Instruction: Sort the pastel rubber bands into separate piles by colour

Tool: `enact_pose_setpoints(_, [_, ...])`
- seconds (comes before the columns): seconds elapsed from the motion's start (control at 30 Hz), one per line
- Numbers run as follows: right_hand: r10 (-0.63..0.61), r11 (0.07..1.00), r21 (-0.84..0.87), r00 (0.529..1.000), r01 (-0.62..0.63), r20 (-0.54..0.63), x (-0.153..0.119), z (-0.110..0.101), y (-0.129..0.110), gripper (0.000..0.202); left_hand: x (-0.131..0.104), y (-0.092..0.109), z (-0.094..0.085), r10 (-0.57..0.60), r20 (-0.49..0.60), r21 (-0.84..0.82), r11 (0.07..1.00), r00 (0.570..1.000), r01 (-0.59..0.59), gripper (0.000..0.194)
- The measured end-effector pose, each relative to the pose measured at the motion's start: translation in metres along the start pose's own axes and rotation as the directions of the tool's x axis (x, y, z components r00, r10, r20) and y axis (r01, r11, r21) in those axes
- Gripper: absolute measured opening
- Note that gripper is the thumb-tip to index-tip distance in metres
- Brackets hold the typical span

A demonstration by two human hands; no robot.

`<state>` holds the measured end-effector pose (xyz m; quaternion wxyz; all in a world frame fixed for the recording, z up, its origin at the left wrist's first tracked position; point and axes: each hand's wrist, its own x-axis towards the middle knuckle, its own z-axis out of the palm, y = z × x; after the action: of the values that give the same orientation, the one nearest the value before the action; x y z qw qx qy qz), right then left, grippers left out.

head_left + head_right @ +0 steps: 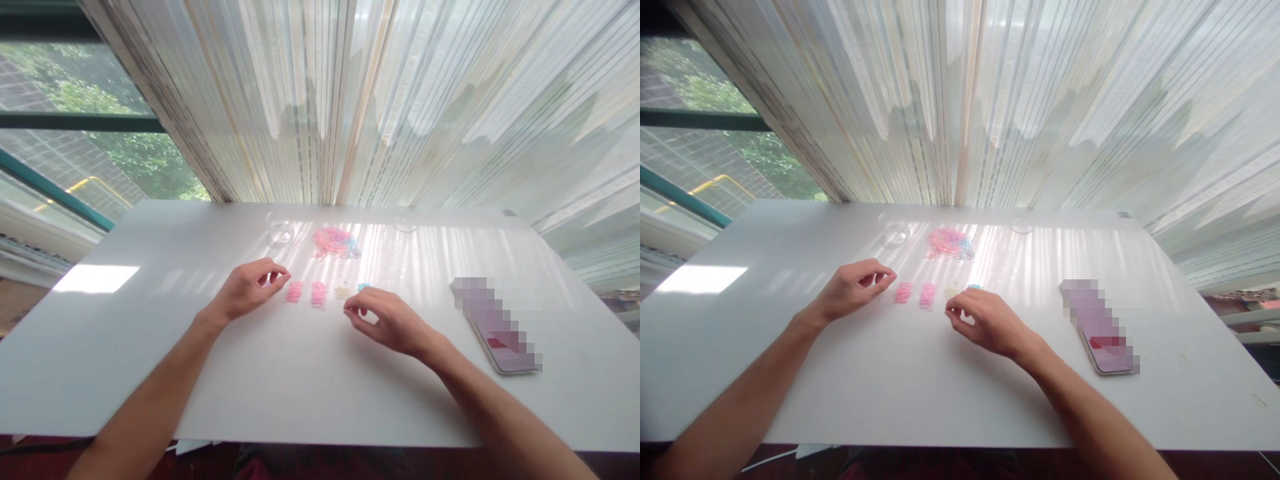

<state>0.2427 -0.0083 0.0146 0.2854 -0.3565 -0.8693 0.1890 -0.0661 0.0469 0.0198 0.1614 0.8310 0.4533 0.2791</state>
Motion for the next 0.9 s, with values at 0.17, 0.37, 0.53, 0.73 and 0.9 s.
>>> enact_pose_setpoints(0.17, [0.342,0.938,0.129,0.915,-0.321,-0.216,0.012,-0.029,0.038,0.024,0.031,0.008,-0.006,-0.028,0.098,-0.054,0.998,0.995,0.033,0.027])
enact_pose_setpoints(0.37, [0.513,0.858,0.232,0.792,-0.459,-0.33,0.007,-0.025,0.077,0.037,0.094,0.029,-0.005,-0.055,0.249,0.077,0.996,0.967,0.037,0.039])
enact_pose_setpoints(0.53, [0.529,0.847,0.255,0.79,-0.467,-0.31,0.0,-0.017,0.082,0.037,0.143,0.035,0.011,-0.056,0.392,0.177,0.984,0.918,-0.015,0.048])
enact_pose_setpoints(0.73, [0.529,0.845,0.27,0.795,-0.461,-0.298,0.001,-0.02,0.082,0.036,0.167,0.023,0.002,-0.317,0.464,0.435,0.895,0.827,0.099,0.035])
enact_pose_setpoints(0.9, [0.519,0.849,0.289,0.804,-0.443,-0.29,0.003,-0.019,0.083,0.034,0.153,0.021,-0.008,-0.48,0.496,0.601,0.791,0.724,0.114,0.035])
